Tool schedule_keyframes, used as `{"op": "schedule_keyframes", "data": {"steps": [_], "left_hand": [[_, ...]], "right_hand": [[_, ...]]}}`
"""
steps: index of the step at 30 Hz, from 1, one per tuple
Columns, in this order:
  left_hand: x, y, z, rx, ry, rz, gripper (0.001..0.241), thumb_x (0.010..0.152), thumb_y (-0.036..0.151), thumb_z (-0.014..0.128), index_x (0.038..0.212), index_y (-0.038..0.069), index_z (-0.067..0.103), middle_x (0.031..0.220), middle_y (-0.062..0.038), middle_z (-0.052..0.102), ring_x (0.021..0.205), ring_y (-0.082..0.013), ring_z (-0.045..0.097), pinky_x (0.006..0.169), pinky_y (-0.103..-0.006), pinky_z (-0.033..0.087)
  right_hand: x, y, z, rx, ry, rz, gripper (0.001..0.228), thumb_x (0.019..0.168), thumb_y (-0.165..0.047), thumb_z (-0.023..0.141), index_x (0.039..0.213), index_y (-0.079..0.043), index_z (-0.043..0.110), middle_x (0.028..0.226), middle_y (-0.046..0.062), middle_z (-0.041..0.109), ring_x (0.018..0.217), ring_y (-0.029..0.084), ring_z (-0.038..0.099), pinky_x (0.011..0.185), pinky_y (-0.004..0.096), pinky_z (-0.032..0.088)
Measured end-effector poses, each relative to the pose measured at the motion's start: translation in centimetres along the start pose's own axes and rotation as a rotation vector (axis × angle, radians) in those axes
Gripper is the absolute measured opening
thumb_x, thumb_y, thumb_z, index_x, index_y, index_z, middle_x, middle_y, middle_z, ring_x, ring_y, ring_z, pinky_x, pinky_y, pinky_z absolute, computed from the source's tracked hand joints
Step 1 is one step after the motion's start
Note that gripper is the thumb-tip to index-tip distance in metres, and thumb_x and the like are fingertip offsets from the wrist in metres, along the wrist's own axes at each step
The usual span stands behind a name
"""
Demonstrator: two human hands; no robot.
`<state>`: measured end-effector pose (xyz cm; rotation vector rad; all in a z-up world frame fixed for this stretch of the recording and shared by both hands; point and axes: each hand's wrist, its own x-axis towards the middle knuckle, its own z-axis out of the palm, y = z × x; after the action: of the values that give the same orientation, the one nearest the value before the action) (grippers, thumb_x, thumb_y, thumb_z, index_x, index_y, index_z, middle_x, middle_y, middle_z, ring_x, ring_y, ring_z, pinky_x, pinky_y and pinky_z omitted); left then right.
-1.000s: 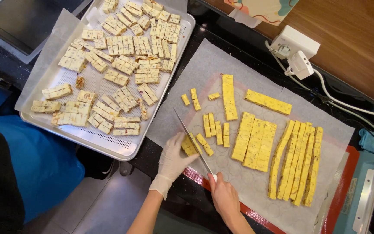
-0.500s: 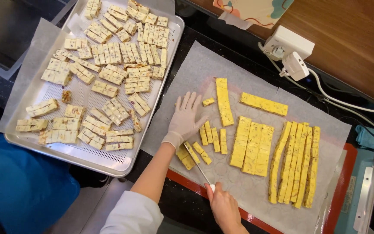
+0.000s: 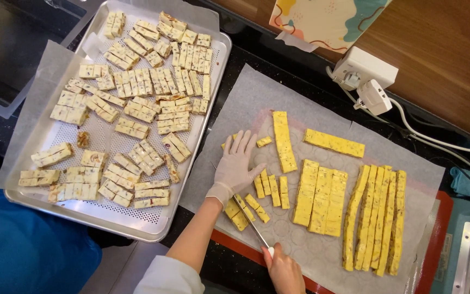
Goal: Cutting long strips of yellow pastry dough into smaller rectangular pieces using a knife and placing them on a tray.
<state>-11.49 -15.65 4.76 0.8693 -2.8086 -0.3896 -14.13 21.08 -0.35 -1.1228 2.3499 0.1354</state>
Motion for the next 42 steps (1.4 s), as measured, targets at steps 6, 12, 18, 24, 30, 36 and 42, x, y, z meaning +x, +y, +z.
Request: {"op": "schedule_keyframes", "data": {"steps": [6, 12, 18, 24, 30, 36, 42], "left_hand": [[0.3, -1.5, 0.4, -0.133, -0.002, -0.067, 0.093, 0.117, 0.072, 0.027, 0.186, 0.010, 0.021, 0.194, -0.013, 0.022, 0.180, -0.0337, 0.013, 0.145, -0.0585, 0.005], [-4.4, 1.8, -6.0, -0.492, 0.475, -0.249, 0.070, 0.122, 0.056, 0.029, 0.161, 0.007, 0.059, 0.166, -0.013, 0.067, 0.160, -0.0305, 0.058, 0.141, -0.0581, 0.031], [-18.1, 5.8, -3.8, -0.610, 0.254, -0.621, 0.080, 0.083, 0.027, 0.095, 0.154, 0.011, 0.062, 0.153, -0.011, 0.068, 0.149, -0.0332, 0.060, 0.127, -0.0510, 0.045], [-16.2, 5.4, 1.3, -0.318, 0.204, -0.382, 0.102, 0.074, 0.046, 0.102, 0.157, 0.005, 0.059, 0.146, -0.014, 0.069, 0.136, -0.0368, 0.064, 0.119, -0.0530, 0.052], [-16.1, 1.7, 1.4, -0.363, 0.150, -0.528, 0.107, 0.074, 0.042, 0.102, 0.166, 0.007, 0.057, 0.156, -0.015, 0.062, 0.138, -0.0397, 0.056, 0.122, -0.0540, 0.048], [-16.6, 3.2, 0.5, -0.431, -0.059, -0.457, 0.138, 0.071, 0.053, 0.114, 0.178, 0.007, 0.039, 0.167, -0.013, 0.055, 0.150, -0.0364, 0.049, 0.127, -0.0514, 0.045], [-15.8, 9.0, -8.1, -0.330, 0.019, -0.009, 0.053, 0.117, 0.048, 0.050, 0.107, 0.006, 0.082, 0.110, -0.011, 0.080, 0.111, -0.0283, 0.074, 0.128, -0.0598, 0.045]], "right_hand": [[0.3, -0.8, -1.3, -0.054, 0.038, -0.063, 0.060, 0.116, -0.073, 0.051, 0.115, -0.014, 0.062, 0.057, 0.003, 0.069, 0.050, 0.029, 0.075, 0.045, 0.047, 0.059], [1.4, 0.8, 0.4, 0.026, 0.135, -0.144, 0.061, 0.114, -0.071, 0.057, 0.128, -0.012, 0.066, 0.061, 0.010, 0.072, 0.054, 0.039, 0.078, 0.043, 0.054, 0.058], [2.5, -0.5, -1.8, 0.191, 0.037, -0.033, 0.056, 0.117, -0.068, 0.052, 0.116, -0.013, 0.064, 0.081, 0.021, 0.078, 0.076, 0.054, 0.075, 0.063, 0.064, 0.055], [1.0, -2.1, -1.9, 0.090, 0.064, -0.056, 0.060, 0.118, -0.069, 0.048, 0.119, -0.011, 0.060, 0.063, 0.005, 0.067, 0.053, 0.034, 0.066, 0.049, 0.050, 0.052], [-1.2, 1.8, -1.7, 0.089, 0.012, 0.008, 0.055, 0.117, -0.070, 0.048, 0.118, -0.016, 0.058, 0.077, 0.013, 0.080, 0.074, 0.048, 0.077, 0.061, 0.058, 0.057], [-1.3, -0.1, -4.0, 0.169, -0.011, 0.023, 0.052, 0.119, -0.067, 0.042, 0.126, -0.018, 0.057, 0.085, 0.016, 0.082, 0.082, 0.051, 0.077, 0.068, 0.059, 0.057], [-1.4, -0.7, -3.4, 0.134, 0.077, -0.031, 0.054, 0.119, -0.069, 0.044, 0.121, -0.016, 0.056, 0.075, 0.015, 0.078, 0.070, 0.050, 0.073, 0.059, 0.058, 0.053]]}}
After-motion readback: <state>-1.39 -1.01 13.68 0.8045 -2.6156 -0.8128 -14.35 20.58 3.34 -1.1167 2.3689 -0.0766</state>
